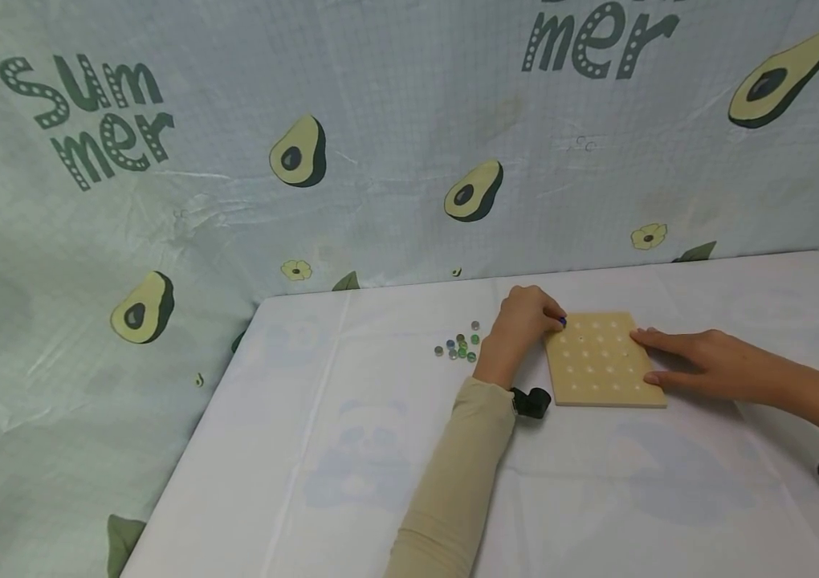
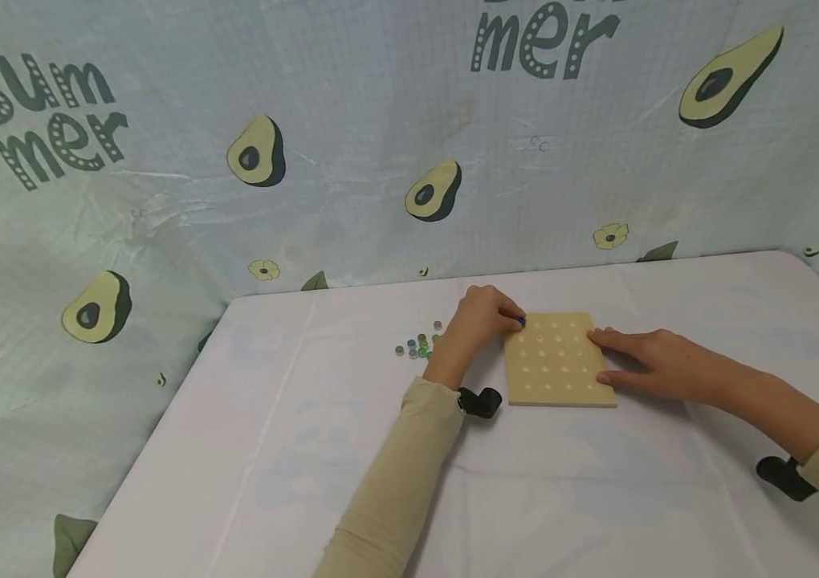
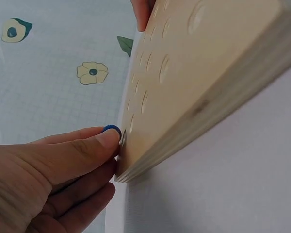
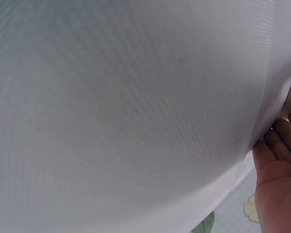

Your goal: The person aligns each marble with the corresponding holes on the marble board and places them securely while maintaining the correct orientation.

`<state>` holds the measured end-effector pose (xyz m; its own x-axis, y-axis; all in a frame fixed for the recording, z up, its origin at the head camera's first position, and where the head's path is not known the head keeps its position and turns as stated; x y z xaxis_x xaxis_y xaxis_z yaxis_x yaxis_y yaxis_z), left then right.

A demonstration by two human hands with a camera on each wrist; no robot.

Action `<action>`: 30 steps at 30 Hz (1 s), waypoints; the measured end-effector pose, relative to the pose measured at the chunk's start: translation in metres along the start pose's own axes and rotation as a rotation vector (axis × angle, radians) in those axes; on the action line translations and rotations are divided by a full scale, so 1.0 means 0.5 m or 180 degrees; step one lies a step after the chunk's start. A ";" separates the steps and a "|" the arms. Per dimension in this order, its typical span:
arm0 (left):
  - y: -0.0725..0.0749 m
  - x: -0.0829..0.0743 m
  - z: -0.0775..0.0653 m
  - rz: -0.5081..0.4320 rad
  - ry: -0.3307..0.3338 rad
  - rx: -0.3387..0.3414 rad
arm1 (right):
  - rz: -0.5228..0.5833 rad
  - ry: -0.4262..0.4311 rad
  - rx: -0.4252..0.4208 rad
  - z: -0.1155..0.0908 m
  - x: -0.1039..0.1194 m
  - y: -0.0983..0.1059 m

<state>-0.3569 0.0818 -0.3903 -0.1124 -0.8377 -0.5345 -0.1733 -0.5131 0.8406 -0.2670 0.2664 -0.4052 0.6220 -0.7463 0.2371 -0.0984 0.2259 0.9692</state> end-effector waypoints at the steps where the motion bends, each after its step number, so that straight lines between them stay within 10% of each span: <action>1: 0.000 -0.001 -0.001 -0.0003 -0.0006 -0.0014 | 0.0011 -0.0011 0.0009 0.000 -0.001 -0.001; 16: 0.023 0.017 -0.011 -0.0074 -0.0434 0.0204 | 0.0084 -0.0065 0.0106 -0.002 -0.008 -0.006; 30: 0.136 0.143 -0.072 0.0322 -0.0837 0.0152 | 0.0098 -0.0095 0.0105 -0.001 -0.006 0.000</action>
<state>-0.3412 -0.0195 -0.3683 -0.3803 -0.8037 -0.4576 -0.1935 -0.4147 0.8891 -0.2686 0.2692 -0.4059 0.5949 -0.7578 0.2681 -0.1430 0.2284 0.9630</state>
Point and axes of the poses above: each hand's wrist, its own z-axis towards the middle knuckle, its own y-axis out of the back of the hand, x = y × z, the point moved 10 cm from there along z, towards the middle knuckle, and after that the axes turned 8 degrees about y, right-handed, at the moved point
